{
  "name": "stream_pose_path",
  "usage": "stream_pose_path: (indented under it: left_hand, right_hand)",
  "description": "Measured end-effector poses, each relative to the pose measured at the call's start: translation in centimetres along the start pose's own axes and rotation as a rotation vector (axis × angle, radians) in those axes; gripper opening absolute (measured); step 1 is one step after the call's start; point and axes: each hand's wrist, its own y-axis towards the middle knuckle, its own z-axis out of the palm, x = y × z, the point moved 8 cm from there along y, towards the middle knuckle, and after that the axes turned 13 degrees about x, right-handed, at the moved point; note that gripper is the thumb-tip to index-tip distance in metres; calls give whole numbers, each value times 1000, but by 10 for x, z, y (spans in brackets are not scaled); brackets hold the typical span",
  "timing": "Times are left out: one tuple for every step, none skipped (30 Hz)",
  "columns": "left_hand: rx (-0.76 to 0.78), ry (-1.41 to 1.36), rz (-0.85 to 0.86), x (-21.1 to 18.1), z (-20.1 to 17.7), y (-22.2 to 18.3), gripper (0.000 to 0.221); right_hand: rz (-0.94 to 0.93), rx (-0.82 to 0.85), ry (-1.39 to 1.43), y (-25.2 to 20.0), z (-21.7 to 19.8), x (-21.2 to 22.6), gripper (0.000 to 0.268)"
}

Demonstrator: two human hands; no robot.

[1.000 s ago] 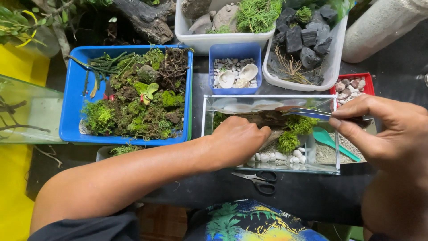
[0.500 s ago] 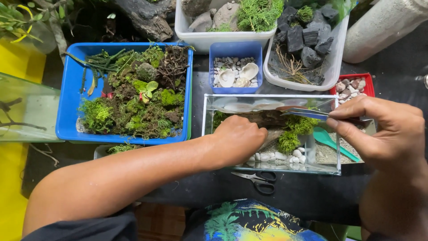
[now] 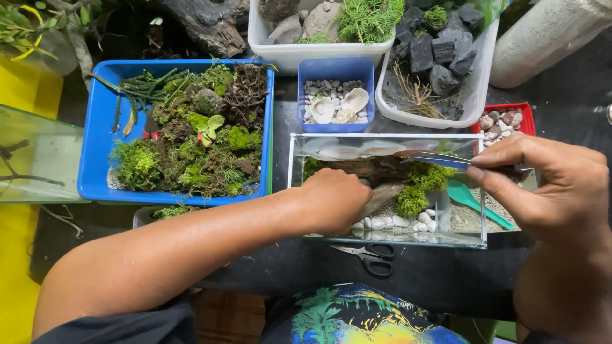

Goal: Assembling and decorating a small glass terrarium with moss, stones, and shells using hands and tweezers.

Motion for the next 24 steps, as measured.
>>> stream_pose_path:
  left_hand:
    - [0,-2,0,0,0,0,16]
    - [-6,7,1,0,-1,1,16]
    - [-11,16,3,-1,-1,1,16]
    - [-11,14,3,0,1,3,16]
    - [-49,26,4,1,1,5,16]
    - [-87,39,4,1,0,6,16]
    - [-87,38,5,2,2,8,16]
    - [-84,69,-16,3,4,11,15]
    - [-81,101,-36,4,5,13,15]
    - [-81,101,-36,4,6,15,15]
    - [-84,122,-54,4,7,16,16]
    - [-86,142,-73,5,8,17,17]
    - [-86,142,-73,5,7,16,17]
    - [-84,137,-76,5,7,16,18]
    - [-83,133,-79,5,7,16,18]
    - [-83,132,-80,5,8,16,18]
    - [-96,141,-81,5,8,16,18]
    - [-110,149,-83,5,8,16,18]
    - [-110,148,-84,5,7,15,18]
    - [-110,149,-88,5,7,14,18]
    - [-108,150,-91,4,6,13,17]
    - [-107,150,-91,6,6,11,17]
    - [-118,142,-84,7,5,9,18]
    - [-128,134,-76,8,4,8,19]
  right_hand:
    - [0,2,0,0,1,-1,13]
    - [-15,7,-6,1,1,-2,13]
    - [-30,12,-12,1,2,-2,14]
    - [-30,13,-12,1,3,-1,14]
    - [-25,15,-18,2,3,0,14]
    - [-19,17,-24,2,3,0,14]
    - [-18,18,-24,2,3,1,14]
    - [-15,22,-23,3,3,1,14]
    - [-12,25,-23,3,3,2,14]
    - [-11,24,-23,2,3,0,14]
    - [-26,18,-11,2,4,-1,14]
    - [-41,12,2,2,4,-3,14]
    - [-42,13,2,2,4,-2,14]
    - [-48,10,5,2,4,-2,15]
    - [-55,8,8,2,4,-1,15]
    - [-56,8,9,2,4,-2,15]
    - [-58,8,2,2,4,-2,15]
    - [-61,8,-5,1,5,-2,15]
    - [-61,8,-5,1,5,-2,15]
    - [-66,12,-8,2,5,-1,16]
    - [-70,15,-10,1,6,-1,16]
    - [-69,15,-9,2,6,0,16]
    - [-72,20,1,2,6,0,15]
    - [-76,25,10,3,7,1,14]
